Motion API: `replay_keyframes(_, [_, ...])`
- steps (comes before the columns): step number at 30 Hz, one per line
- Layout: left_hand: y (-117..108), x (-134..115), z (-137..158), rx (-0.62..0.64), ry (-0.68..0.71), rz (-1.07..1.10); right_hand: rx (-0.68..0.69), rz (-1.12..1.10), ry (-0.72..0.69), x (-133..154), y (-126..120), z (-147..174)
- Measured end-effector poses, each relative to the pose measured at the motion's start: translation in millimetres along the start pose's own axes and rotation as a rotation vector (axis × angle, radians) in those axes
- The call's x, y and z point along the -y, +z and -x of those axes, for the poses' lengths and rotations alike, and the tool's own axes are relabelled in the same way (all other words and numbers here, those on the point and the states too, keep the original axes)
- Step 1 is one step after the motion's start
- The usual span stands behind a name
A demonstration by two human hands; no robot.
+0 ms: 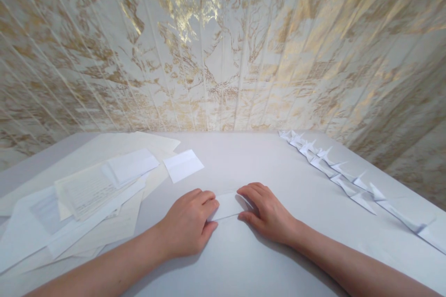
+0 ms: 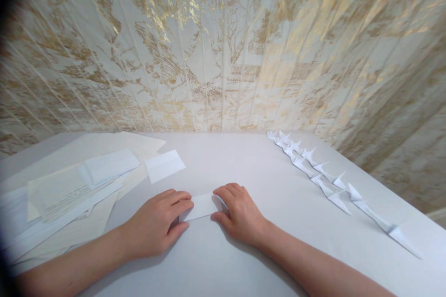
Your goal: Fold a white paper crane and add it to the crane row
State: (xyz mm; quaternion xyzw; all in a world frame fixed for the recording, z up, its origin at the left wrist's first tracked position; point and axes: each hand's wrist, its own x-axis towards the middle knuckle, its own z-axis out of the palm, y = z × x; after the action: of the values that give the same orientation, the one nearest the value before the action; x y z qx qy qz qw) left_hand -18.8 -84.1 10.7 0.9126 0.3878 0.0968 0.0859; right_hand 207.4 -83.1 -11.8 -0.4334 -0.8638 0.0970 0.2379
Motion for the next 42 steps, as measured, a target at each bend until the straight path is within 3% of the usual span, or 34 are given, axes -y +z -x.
replay_keyframes(5, [-3.6, -9.3, -1.3, 0.057, 0.024, -0.102, 0.010, 0.116, -0.073, -1.0, 4.0, -0.2])
replay_keyframes(10, [9.2, -9.3, 1.3, 0.016, 0.071, -0.122, 0.035, 0.272, -0.181, 0.6, 5.0, -0.6])
replay_keyframes(13, [13.8, -1.2, -0.6, -0.031, 0.064, -0.084, 0.088, 0.248, -0.221, 0.0, -0.7, -7.4])
replay_keyframes(15, [10.3, 5.6, -6.4, -0.085, 0.040, 0.023, 0.074, 0.091, -0.175, -2.8, -4.2, -15.9])
replay_keyframes(17, [2.5, 11.8, -15.7, -0.156, -0.035, 0.200, -0.003, -0.225, -0.028, -7.1, -5.1, -27.0])
replay_keyframes(21, [-10.1, 19.3, -35.2, -0.280, -0.477, 0.939, -0.237, -0.988, 0.366, -12.6, 2.8, -48.3])
replay_keyframes(23, [-8.3, 21.4, -40.7, -0.326, -0.582, 1.253, -0.228, -1.283, 0.508, -10.6, 9.0, -54.1])
replay_keyframes(25, [-1.9, 22.7, -42.8, -0.354, -0.645, 1.418, -0.181, -1.396, 0.546, -6.0, 14.4, -56.0])
replay_keyframes(28, [8.1, 22.1, -42.6, -0.307, -0.675, 1.517, -0.184, -1.335, 0.511, 1.4, 18.9, -55.7])
replay_keyframes(32, [9.6, 18.0, -42.0, -0.214, -0.616, 1.530, -0.216, -1.216, 0.564, 5.5, 19.3, -55.5])
replay_keyframes(39, [4.3, 19.4, -42.4, -0.299, -0.649, 1.389, -0.016, -1.126, 0.493, 7.5, 19.1, -51.3])
replay_keyframes(42, [5.4, 20.3, -41.7, -0.339, -0.660, 1.349, -0.048, -1.144, 0.436, 5.3, 22.7, -47.6])
